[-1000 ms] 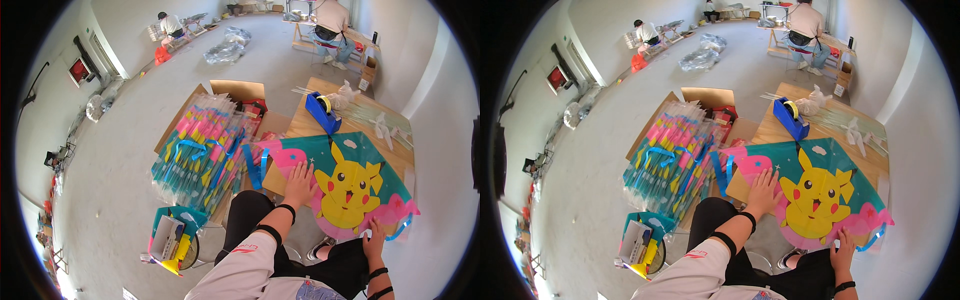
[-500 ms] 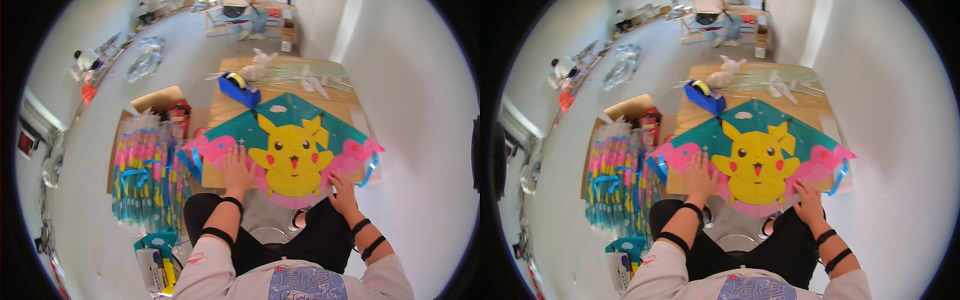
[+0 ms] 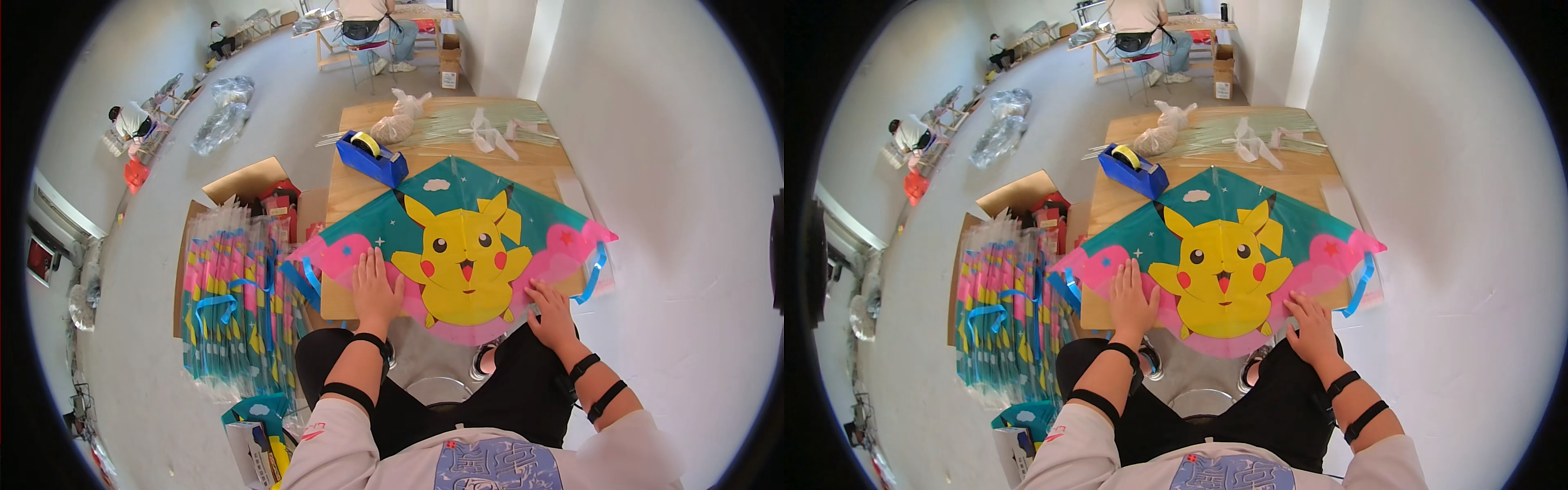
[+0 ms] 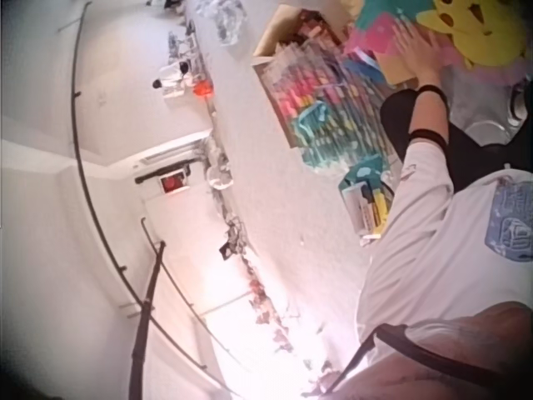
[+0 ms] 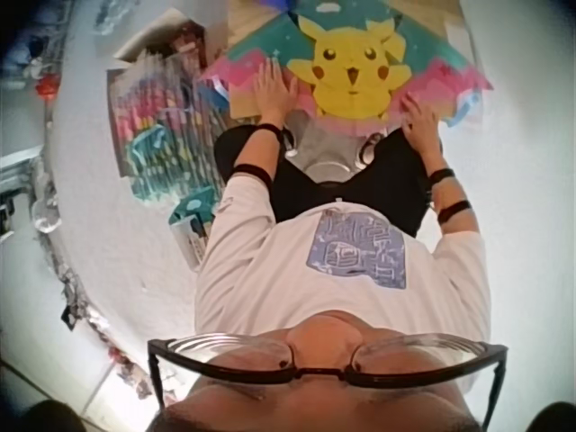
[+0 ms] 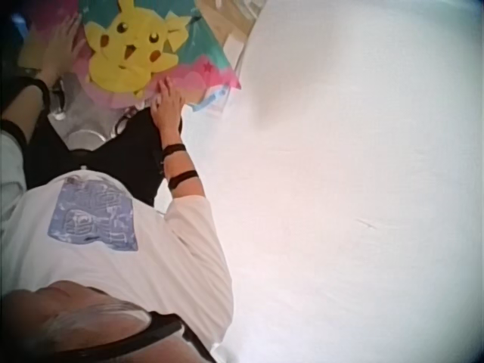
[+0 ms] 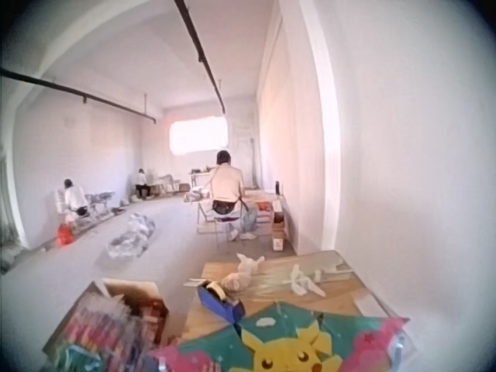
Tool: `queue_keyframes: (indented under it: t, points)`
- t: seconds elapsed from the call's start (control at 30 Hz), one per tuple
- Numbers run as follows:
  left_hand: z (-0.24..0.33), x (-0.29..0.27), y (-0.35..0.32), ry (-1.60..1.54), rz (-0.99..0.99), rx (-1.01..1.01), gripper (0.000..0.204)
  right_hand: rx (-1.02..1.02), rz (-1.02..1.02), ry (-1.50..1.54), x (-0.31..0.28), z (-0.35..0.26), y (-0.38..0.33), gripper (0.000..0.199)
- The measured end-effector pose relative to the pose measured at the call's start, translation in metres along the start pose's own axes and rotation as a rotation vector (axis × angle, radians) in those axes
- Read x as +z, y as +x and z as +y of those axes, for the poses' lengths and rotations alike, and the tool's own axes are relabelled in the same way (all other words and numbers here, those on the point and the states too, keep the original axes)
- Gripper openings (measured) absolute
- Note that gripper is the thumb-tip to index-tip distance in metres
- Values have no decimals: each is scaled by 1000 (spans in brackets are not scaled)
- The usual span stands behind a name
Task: Assembling a kite by attaching ribbons and strings to the main kite body.
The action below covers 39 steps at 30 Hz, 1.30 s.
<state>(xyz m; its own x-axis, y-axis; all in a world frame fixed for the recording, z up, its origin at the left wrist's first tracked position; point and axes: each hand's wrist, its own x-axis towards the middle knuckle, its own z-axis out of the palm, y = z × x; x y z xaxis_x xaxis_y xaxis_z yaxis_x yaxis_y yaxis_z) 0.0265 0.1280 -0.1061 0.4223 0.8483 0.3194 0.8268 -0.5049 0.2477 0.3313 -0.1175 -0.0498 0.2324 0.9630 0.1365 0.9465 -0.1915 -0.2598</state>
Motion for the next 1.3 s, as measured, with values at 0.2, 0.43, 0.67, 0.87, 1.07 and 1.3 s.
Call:
queue_keyframes:
  t: [0.2, 0.43, 0.67, 0.87, 1.07, 1.3]
  points:
    - [-2, -1, -1, -9, -12, -27, 73, 27, 13, 85, 2, -3, 1, 48]
    - [-13, -4, -3, -284, 100, -98, 67, -22, 14, 18, 8, -4, 1, 49]
    - [-99, -67, 7, -1771, 462, -477, 44, -31, 24, 82, 12, -5, -3, 53]
    - [-262, -72, -78, -1319, 410, -922, 35, 522, 389, 763, 19, 21, -21, 37]
    - [-302, 54, -162, -1400, -304, -1265, 42, 818, 500, 1052, 15, 24, -55, 25]
    - [-273, 144, -154, -1377, -310, -1375, 36, 771, 384, 873, 26, 20, -49, 24]
